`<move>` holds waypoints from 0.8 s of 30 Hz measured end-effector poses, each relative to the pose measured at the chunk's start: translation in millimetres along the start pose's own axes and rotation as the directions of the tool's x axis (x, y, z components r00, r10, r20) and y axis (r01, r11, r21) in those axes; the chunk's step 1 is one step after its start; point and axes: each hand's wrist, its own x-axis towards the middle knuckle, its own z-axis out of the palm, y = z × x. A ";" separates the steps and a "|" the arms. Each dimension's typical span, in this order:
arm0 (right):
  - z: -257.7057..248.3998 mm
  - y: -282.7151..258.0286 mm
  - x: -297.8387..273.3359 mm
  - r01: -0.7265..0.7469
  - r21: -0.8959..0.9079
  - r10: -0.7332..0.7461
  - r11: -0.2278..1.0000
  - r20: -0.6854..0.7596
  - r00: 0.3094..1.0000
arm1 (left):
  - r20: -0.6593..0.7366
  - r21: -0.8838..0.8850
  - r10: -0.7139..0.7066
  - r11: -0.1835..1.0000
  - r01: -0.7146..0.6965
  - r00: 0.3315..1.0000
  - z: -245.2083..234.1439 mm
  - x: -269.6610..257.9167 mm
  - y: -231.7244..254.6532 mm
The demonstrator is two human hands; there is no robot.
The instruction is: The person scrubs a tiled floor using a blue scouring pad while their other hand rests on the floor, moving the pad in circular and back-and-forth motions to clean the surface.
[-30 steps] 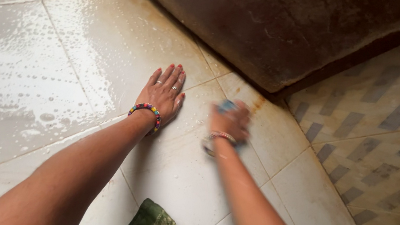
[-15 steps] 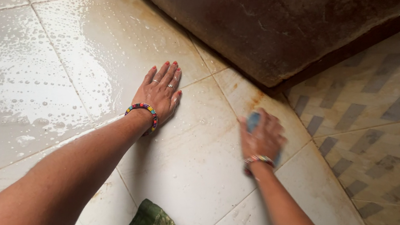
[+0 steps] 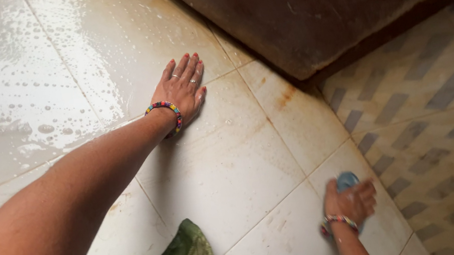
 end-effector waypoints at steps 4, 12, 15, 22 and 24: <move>-19.0 -76.8 -17.1 0.165 0.026 -0.166 0.986 0.022 0.986 | -0.006 0.003 0.001 1.000 -0.001 1.000 1.9 6.3 4.3; -79.6 -288.2 -58.4 0.551 0.215 -0.569 0.806 0.028 0.822 | 0.009 -0.053 -0.003 0.999 0.004 1.000 -2.6 13.8 5.9; -94.2 -326.1 -39.0 0.599 0.235 -0.633 0.765 0.105 0.767 | 0.002 -0.041 0.003 0.999 -0.003 1.000 -5.4 16.0 6.7; -69.3 -289.7 35.7 0.587 0.174 -0.604 0.790 0.065 0.794 | 0.036 0.020 0.015 1.000 -0.016 0.999 -7.8 30.9 9.5; -56.1 -254.6 47.7 0.585 0.134 -0.589 0.800 -0.010 0.808 | 0.055 0.024 0.013 1.000 -0.015 0.998 -7.7 33.8 10.7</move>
